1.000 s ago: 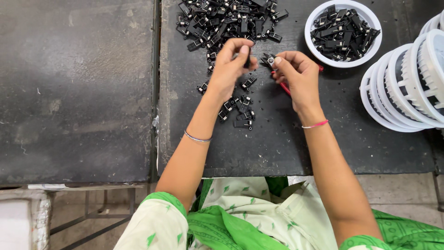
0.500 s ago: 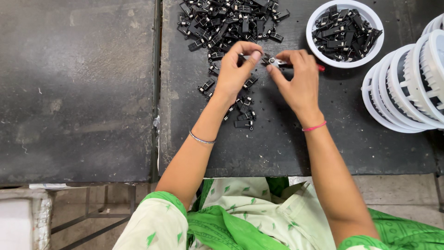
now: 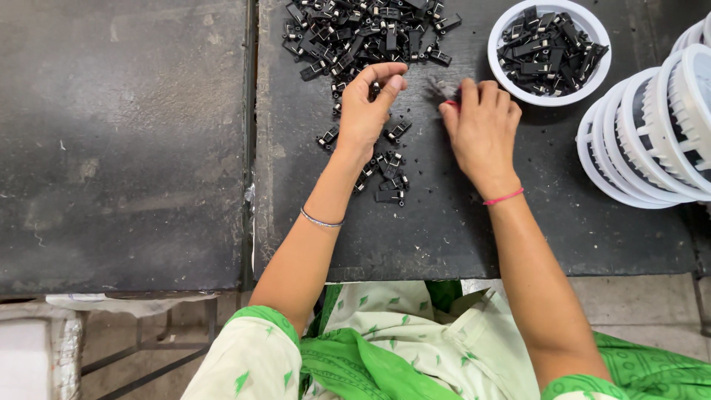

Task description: The person sits at a workbench assembling small black plastic electrical components. They pick up a component, use red-handled pliers to press or crimp a metal part into it, then place the finished piece into a white bowl, repeating the cycle with parts taken from a pile on the table.

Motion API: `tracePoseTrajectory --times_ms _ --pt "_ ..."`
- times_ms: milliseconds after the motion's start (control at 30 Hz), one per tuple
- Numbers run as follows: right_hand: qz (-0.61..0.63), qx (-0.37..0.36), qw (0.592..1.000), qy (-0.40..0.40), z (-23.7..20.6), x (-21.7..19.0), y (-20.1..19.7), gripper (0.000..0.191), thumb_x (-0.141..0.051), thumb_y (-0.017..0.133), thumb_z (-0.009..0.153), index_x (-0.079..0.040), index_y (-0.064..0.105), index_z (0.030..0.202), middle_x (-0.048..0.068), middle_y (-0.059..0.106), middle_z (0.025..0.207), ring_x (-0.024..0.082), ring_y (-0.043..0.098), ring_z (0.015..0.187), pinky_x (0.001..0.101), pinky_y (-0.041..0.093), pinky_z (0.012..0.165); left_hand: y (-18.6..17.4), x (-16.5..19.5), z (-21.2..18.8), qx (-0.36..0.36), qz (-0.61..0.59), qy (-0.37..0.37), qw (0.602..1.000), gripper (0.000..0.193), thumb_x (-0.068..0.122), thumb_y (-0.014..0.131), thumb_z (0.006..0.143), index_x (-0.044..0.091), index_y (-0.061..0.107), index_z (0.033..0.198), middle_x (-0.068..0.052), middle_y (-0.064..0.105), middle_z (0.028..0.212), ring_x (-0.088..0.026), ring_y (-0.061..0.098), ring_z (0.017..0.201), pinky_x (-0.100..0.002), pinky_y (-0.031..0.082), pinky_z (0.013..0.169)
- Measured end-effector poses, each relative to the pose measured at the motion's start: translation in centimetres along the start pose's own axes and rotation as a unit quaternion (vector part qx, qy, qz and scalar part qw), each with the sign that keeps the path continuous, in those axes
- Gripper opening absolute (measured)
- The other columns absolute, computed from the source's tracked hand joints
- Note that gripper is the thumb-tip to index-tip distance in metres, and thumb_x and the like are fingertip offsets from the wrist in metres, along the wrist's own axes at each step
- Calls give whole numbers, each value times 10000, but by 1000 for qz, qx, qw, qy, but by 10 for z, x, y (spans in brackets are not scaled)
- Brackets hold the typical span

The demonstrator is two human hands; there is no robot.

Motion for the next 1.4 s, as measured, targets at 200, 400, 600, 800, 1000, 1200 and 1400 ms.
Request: tracePoseTrajectory --times_ms 200,400,600,800,1000,1200,1400 --pt "92 48 993 54 9 2 -13 306 -327 629 1153 -61 604 1302 139 600 1178 362 615 1099 490 501 876 6 -9 5 -25 -43 32 998 190 156 723 1030 44 725 1183 -7 745 997 -17 613 847 -181 489 701" --pt "179 4 982 62 8 -14 -25 410 -383 672 1072 -112 628 1376 166 567 1106 371 631 949 485 512 788 5 -9 2 -10 -12 -37 999 185 194 711 983 80 736 1127 29 736 925 -11 548 703 -200 421 546" --pt "108 35 993 -45 8 -34 -30 468 -432 774 992 -125 666 1330 93 563 1039 299 553 931 446 436 817 6 -7 1 -14 -36 -63 997 206 242 697 984 97 734 1126 35 724 925 -4 570 727 -197 403 542" --pt "108 49 990 -71 7 -33 -32 523 -455 792 985 -124 657 1367 86 554 1069 278 517 976 430 396 850 7 -9 1 -29 -68 -70 995 203 238 692 991 93 735 1126 37 708 923 -16 528 695 -203 408 534" --pt "110 50 990 -72 6 -33 -32 517 -456 795 986 -125 664 1362 85 556 1074 278 517 975 426 397 851 7 -9 0 -39 -61 -76 994 185 218 688 998 81 728 1114 28 704 915 -11 574 727 -188 404 538" --pt "111 46 990 -71 7 -34 -32 501 -453 805 973 -134 674 1336 81 556 1055 273 517 956 421 398 840 7 -7 1 -47 -66 -71 994 179 204 681 1001 64 726 1103 25 701 903 -10 563 718 -176 387 531" --pt "113 50 990 -71 7 -34 -32 482 -451 809 969 -134 685 1311 75 558 1031 269 519 935 416 398 827 8 -6 1 -55 -70 -69 994 181 201 687 1000 56 732 1097 16 705 890 -14 556 698 -181 388 526"
Point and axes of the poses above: each hand's wrist, its own z-axis towards the middle knuckle, its own y-axis out of the palm, x = y × z, the point moved 5 cm from there along z, towards the middle knuckle
